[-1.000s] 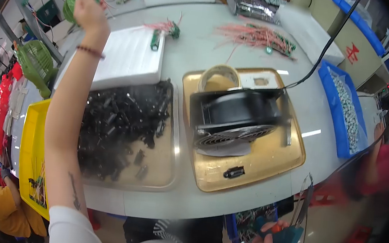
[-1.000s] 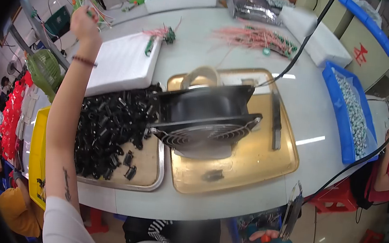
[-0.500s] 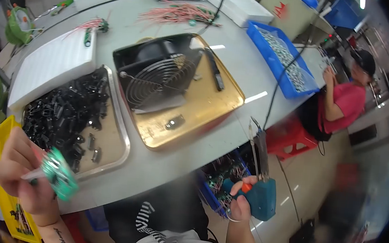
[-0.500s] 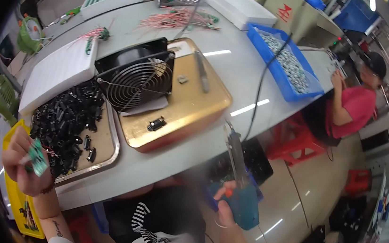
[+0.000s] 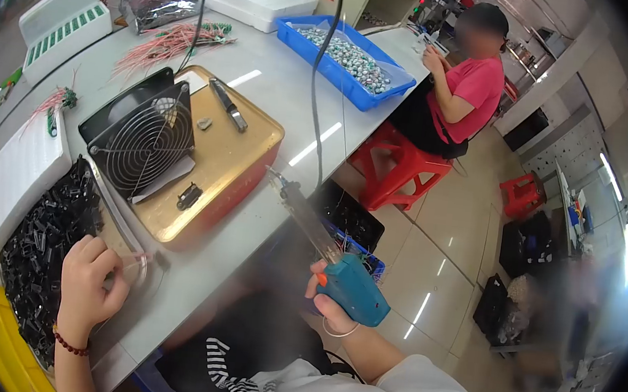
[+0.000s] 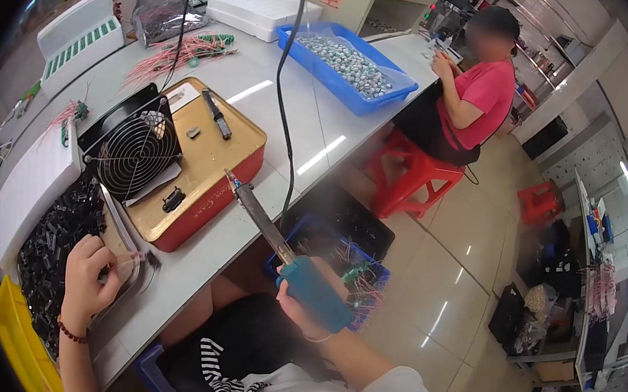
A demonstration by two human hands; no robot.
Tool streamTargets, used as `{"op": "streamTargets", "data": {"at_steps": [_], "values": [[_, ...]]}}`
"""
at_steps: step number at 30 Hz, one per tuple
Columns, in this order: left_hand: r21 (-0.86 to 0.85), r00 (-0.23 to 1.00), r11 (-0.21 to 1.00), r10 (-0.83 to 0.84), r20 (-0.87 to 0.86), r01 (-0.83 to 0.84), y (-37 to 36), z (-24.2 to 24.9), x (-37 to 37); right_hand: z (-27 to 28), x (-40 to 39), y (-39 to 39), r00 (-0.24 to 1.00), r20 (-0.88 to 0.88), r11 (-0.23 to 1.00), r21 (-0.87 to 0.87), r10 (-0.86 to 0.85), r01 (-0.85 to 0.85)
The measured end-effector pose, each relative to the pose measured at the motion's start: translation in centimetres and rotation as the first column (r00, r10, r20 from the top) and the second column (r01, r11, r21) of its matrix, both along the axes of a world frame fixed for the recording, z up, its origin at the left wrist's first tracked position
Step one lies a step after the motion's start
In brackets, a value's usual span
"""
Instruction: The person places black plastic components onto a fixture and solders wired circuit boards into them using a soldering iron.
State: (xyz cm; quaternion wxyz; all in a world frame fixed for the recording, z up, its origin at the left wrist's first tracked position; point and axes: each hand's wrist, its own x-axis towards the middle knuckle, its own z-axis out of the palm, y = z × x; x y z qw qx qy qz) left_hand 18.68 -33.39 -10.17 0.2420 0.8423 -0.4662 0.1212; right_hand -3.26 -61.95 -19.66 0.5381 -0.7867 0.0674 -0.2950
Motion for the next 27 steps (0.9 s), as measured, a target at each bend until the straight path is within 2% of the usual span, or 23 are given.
{"op": "streamTargets", "data": {"at_steps": [3,5,7,9,11,12,15,16,19,20,24,27], "values": [[0.057,0.999,0.998,0.006,0.05,-0.009,-0.5,0.1,-0.1,1.2,0.6,0.5,0.997,0.078,0.98,0.197,-0.01,-0.006],[0.057,0.996,0.998,0.005,0.093,-0.011,-0.6,-0.5,0.2,2.5,1.2,1.6,0.993,0.116,0.901,0.43,0.017,-0.066],[0.098,0.995,0.994,0.035,0.09,-0.044,-0.3,-0.9,0.5,3.0,1.2,2.1,0.993,0.119,0.883,0.465,0.018,-0.072],[0.103,0.998,0.993,0.054,0.041,-0.058,0.2,-0.9,0.4,2.9,1.1,2.0,0.987,0.159,0.9,0.425,0.025,-0.092],[0.058,0.991,0.993,0.099,0.084,-0.104,0.0,-0.8,0.1,2.6,1.3,1.9,0.982,0.186,0.905,0.414,0.019,-0.096],[0.095,0.992,0.988,0.117,0.041,-0.12,0.2,-0.5,0.0,2.6,1.5,2.1,0.982,0.189,0.907,0.412,0.003,-0.082],[-0.007,0.995,0.996,0.093,0.027,-0.092,-1.0,0.1,-0.3,2.9,1.6,2.2,0.991,0.131,0.901,0.43,0.003,-0.059],[0.054,0.991,0.99,0.133,-0.016,-0.132,-1.5,0.8,-0.7,3.0,1.7,2.2,0.992,0.123,0.903,0.428,-0.003,-0.051],[0.21,0.975,0.953,0.213,0.056,-0.22,-2.8,-0.2,-0.1,3.1,2.5,2.3,0.989,0.149,0.913,0.404,-0.003,-0.058],[0.266,0.979,0.946,0.202,-0.032,-0.186,-3.1,-0.3,0.4,3.2,2.6,2.2,0.99,0.144,0.911,0.409,0.002,-0.061],[0.293,0.985,0.955,0.086,-0.15,-0.038,-3.4,-0.1,1.0,2.0,2.5,1.0,0.987,0.161,0.93,0.364,-0.002,-0.057],[0.267,0.91,0.955,-0.008,-0.414,0.13,-3.3,1.2,1.1,1.4,2.5,0.4,0.984,0.175,0.929,0.367,-0.021,-0.046]]}}
